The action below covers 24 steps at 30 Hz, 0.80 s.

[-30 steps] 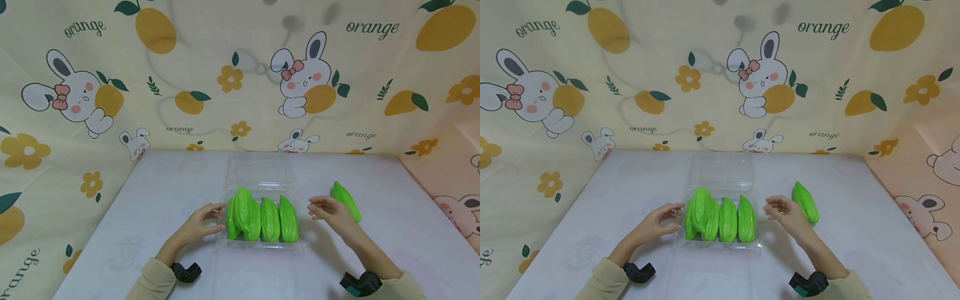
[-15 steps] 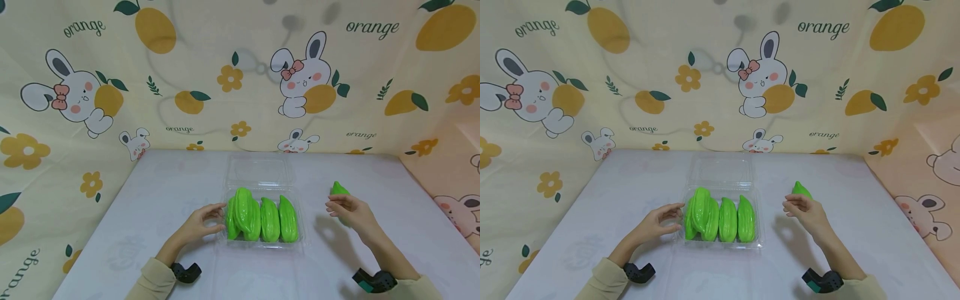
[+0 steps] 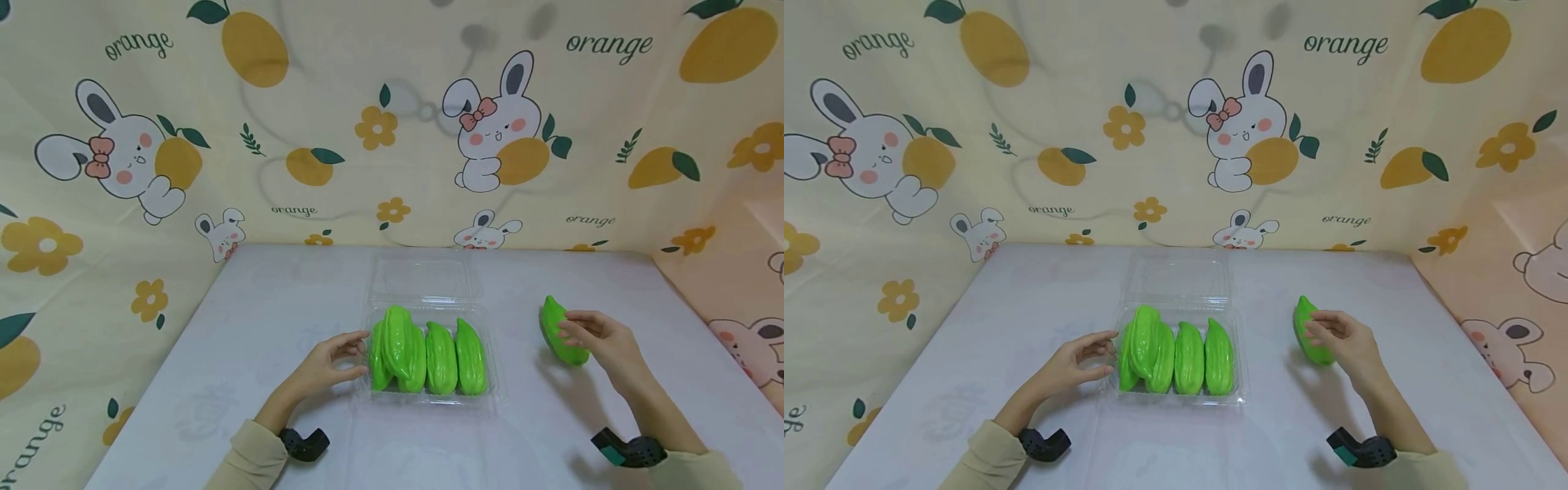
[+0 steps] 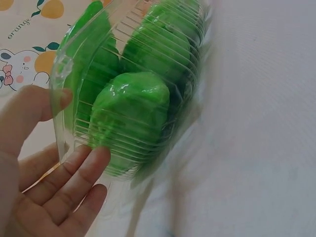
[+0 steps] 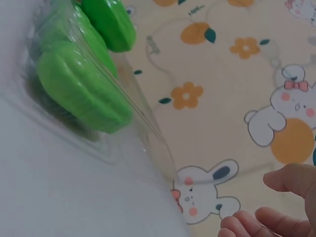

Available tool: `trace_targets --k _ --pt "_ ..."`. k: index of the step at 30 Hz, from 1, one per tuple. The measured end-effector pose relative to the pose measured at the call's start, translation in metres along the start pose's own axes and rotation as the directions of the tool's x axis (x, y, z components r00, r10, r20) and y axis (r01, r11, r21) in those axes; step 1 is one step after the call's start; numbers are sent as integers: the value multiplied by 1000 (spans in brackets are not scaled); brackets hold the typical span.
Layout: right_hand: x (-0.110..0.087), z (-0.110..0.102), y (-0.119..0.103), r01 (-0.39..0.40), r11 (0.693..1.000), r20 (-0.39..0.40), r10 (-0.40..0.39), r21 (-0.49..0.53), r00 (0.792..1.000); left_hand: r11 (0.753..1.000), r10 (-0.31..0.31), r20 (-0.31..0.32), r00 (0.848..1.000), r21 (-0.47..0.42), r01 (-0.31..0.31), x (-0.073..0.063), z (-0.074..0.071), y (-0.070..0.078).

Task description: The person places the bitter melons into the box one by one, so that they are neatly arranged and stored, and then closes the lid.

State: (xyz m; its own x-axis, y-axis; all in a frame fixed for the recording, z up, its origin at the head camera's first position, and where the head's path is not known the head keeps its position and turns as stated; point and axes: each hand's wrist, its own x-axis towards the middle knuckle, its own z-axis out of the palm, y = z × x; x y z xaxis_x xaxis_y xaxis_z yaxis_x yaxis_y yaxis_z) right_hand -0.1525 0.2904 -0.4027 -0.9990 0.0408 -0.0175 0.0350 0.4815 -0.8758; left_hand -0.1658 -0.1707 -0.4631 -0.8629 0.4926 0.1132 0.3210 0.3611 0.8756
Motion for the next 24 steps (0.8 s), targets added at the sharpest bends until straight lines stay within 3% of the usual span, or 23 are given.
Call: trace_targets --k 8,13,19,24 --pt "2 -13 7 -17 999 -14 17 37 1000 1000 -13 5 1000 -15 13 0 0 -1" --pt "2 -21 12 -10 993 -2 11 121 1000 1000 -7 10 1000 -21 7 0 0 -2" --pt "4 -27 18 15 969 4 -16 246 1000 999 8 8 1000 -39 -7 0 0 -2" --pt "6 -31 23 -24 944 11 22 328 1000 999 12 9 1000 -45 -11 0 0 -2"
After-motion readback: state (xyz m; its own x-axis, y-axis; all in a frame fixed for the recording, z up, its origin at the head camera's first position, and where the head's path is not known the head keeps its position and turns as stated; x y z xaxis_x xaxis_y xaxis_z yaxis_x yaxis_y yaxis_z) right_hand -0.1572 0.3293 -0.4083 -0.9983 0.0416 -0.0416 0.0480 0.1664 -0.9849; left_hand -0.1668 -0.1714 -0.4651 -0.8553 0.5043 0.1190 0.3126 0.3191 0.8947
